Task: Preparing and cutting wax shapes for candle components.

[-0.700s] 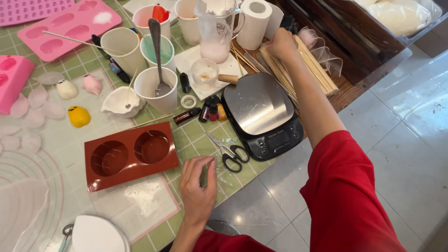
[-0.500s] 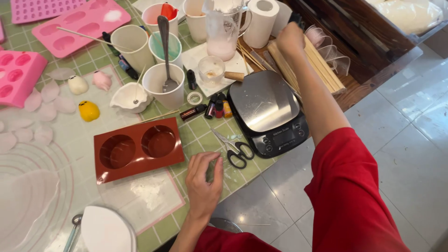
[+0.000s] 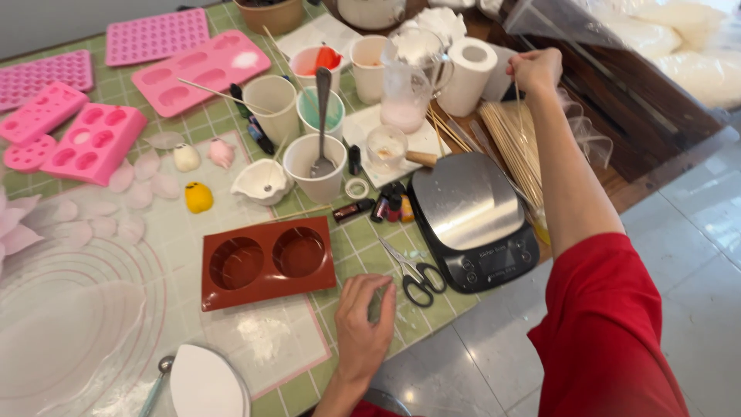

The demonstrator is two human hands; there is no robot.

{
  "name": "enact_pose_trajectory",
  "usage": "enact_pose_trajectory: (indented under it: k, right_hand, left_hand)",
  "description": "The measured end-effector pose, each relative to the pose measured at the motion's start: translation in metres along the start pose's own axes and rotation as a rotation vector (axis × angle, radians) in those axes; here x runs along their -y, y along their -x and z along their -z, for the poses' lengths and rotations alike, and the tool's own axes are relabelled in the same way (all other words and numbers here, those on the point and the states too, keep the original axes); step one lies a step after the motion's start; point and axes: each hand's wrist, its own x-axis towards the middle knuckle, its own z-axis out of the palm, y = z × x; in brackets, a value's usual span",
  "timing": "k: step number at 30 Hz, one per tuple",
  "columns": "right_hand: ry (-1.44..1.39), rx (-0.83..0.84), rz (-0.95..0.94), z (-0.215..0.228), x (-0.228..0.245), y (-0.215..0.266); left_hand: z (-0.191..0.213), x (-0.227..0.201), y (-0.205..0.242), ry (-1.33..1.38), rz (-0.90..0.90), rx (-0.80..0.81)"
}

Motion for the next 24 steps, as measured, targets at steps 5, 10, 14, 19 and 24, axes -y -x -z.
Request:
enact_pose_trajectory:
  k: [5,10,14,19,24]
  right_hand:
    - [-0.166,-0.011,0.027,-0.007,0.006,-0.025]
    - [-0.404,-0.036,0.189,0.026,0.055,-0.054]
    - [-0.702,0.059,0.628,0.066,0.127,0.02]
    - [-0.649,0.46,0.458,0.095,0.176,0.256]
    - [-1.068,1.307,-0.51,0.072,0.117,0.37]
  left_hand:
    - [-0.002,0.003,0.004,-0.009,0.0,-0.016]
    - [-0.005,0.008,0.004,-0.032,-0.037,-0.045]
    - [0.001,0.004,0.003,-0.004,-0.075,-0.07]
    - [0.008,0.004,0.006,0.018,-0.087,-0.039]
    - [0.017,-0.007,0.001,0.477,0.321,-0.067]
